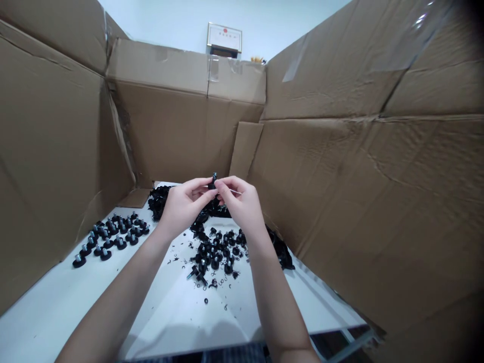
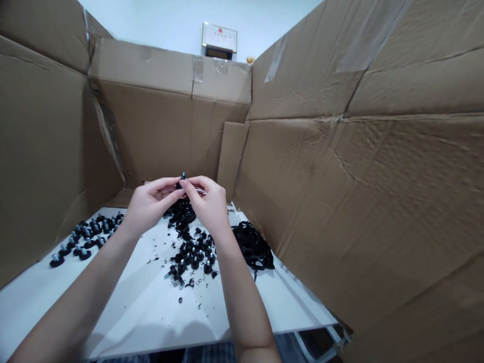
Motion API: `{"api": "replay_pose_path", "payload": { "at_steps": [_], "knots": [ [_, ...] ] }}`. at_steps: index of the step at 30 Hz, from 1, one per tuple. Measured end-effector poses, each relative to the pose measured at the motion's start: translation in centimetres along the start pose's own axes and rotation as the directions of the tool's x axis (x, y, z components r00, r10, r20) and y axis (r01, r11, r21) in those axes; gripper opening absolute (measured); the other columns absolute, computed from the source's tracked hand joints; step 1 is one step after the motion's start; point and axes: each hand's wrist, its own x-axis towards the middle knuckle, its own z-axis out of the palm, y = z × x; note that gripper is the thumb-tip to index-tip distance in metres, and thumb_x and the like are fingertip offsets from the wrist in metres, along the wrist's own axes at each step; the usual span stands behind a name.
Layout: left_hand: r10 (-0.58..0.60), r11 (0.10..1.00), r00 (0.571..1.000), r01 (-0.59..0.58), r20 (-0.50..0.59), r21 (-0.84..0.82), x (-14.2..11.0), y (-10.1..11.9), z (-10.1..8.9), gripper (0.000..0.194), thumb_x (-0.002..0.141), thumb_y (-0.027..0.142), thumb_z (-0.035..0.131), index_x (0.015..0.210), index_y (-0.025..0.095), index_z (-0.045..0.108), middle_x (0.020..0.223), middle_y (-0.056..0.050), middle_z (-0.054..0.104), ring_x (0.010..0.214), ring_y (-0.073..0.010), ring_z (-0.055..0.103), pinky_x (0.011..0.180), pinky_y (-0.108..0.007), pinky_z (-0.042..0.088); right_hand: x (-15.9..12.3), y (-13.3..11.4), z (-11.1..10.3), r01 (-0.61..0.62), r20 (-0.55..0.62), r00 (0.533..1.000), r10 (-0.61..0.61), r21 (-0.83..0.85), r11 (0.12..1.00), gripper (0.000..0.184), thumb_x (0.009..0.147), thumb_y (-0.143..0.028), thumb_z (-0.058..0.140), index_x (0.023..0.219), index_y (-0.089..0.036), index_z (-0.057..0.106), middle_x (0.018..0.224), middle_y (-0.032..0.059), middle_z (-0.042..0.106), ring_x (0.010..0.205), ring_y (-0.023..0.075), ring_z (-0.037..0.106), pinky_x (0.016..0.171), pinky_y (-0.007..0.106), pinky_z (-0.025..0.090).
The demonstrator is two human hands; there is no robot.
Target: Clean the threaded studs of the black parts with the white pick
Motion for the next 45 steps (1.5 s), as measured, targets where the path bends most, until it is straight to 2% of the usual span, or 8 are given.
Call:
{"api": "replay_pose_path", "payload": {
  "at_steps": [10, 14, 21, 26, 30, 34, 39, 45],
  "knots": [
    [0.367, 0.906, 0.930, -0.350, -0.030, 0.236, -0.2, -0.3, 0.2, 0.019, 0.080, 0.025, 0.071, 0.097, 0.017, 0.073, 0.103, -0.007, 0.072, 0.092, -0.0169, 0.068, 0.084, -0.028, 0.058, -0.1, -0.2, -0.3, 0.039, -0.078, 0.996, -0.041, -0.026, 0.999, 0.018, 0.076, -0.037, 0.072, 0.079, -0.019, 0.072, 0.082, 0.0027, 0.070, 0.068, 0.0132, 0.065, 0.062, 0.027, 0.056],
    [0.396, 0.879, 0.918, -0.372, -0.021, 0.298, -0.4, 0.3, 0.3, 0.013, 0.080, 0.020, 0.069, 0.093, 0.018, 0.072, 0.097, -0.006, 0.069, 0.088, -0.0146, 0.065, 0.079, -0.025, 0.057, -0.2, -0.3, -0.1, 0.130, -0.119, 0.984, -0.131, -0.016, 0.991, 0.014, 0.076, -0.034, 0.073, 0.078, -0.020, 0.072, 0.080, 0.0013, 0.069, 0.069, 0.0124, 0.064, 0.062, 0.026, 0.054],
    [0.195, 0.981, 0.981, -0.195, -0.008, 0.022, -0.7, 1.0, 0.3, 0.014, 0.075, 0.022, 0.075, 0.087, 0.018, 0.070, 0.090, -0.002, 0.066, 0.080, -0.0117, 0.066, 0.073, -0.022, 0.055, -0.5, -0.5, -0.9, 0.234, -0.122, 0.960, -0.252, -0.142, 0.962, 0.014, 0.082, -0.024, 0.065, 0.069, -0.020, 0.068, 0.072, -0.0008, 0.066, 0.059, 0.0092, 0.058, 0.057, 0.024, 0.046],
    [-0.124, 0.959, 0.991, 0.134, 0.057, -0.249, -0.9, 2.0, -0.3, 0.020, 0.074, 0.028, 0.078, 0.089, 0.018, 0.070, 0.079, -0.002, 0.073, 0.074, -0.0131, 0.070, 0.074, -0.024, 0.057, -0.2, -0.7, -2.1, 0.132, -0.259, 0.952, -0.165, -0.138, 0.982, 0.017, 0.081, -0.031, 0.066, 0.069, -0.019, 0.066, 0.065, -0.0028, 0.061, 0.049, 0.0068, 0.052, 0.049, 0.023, 0.040],
    [-0.162, 0.951, 0.982, 0.181, 0.096, -0.252, -1.0, 2.4, -0.7, 0.020, 0.074, 0.029, 0.078, 0.091, 0.020, 0.071, 0.083, -0.001, 0.073, 0.077, -0.0120, 0.069, 0.077, -0.024, 0.055, 0.1, -0.4, -2.6, 0.025, -0.362, 0.930, -0.063, -0.108, 0.994, 0.028, 0.072, -0.039, 0.076, 0.059, -0.018, 0.062, 0.048, -0.0063, 0.050, 0.045, 0.0065, 0.044, 0.047, 0.023, 0.036],
    [-0.061, 0.997, 0.998, 0.062, 0.022, -0.047, -1.0, 2.2, -0.6, 0.022, 0.073, 0.028, 0.080, 0.092, 0.023, 0.071, 0.094, -0.001, 0.071, 0.090, -0.0118, 0.065, 0.080, -0.022, 0.052, 0.3, -0.2, -2.3, -0.002, -0.266, 0.964, -0.021, -0.086, 0.996, 0.019, 0.067, -0.034, 0.079, 0.067, -0.019, 0.068, 0.059, -0.0038, 0.059, 0.053, 0.0082, 0.052, 0.053, 0.024, 0.045],
    [0.121, 0.993, 0.990, -0.120, -0.068, 0.021, -1.0, 2.0, -0.3, 0.036, 0.069, 0.017, 0.080, 0.101, 0.022, 0.064, 0.094, 0.000, 0.067, 0.095, -0.0135, 0.065, 0.087, -0.026, 0.052, -0.1, -0.5, -1.4, 0.149, -0.140, 0.981, -0.133, 0.110, 0.983, 0.019, 0.077, -0.024, 0.069, 0.097, -0.023, 0.072, 0.091, 0.0003, 0.069, 0.078, 0.0116, 0.068, 0.080, 0.030, 0.059],
    [0.331, 0.940, 0.918, -0.300, -0.219, 0.162, -1.2, 2.1, -0.1, 0.031, 0.067, 0.015, 0.081, 0.093, 0.019, 0.064, 0.093, -0.001, 0.067, 0.090, -0.0144, 0.065, 0.086, -0.029, 0.053, -1.0, -1.3, -1.1, 0.322, -0.164, 0.936, -0.311, 0.046, 0.946, 0.021, 0.088, -0.024, 0.060, 0.100, -0.033, 0.075, 0.112, 0.0004, 0.065, 0.068, 0.0072, 0.065, 0.068, 0.028, 0.061]
  ]
}}
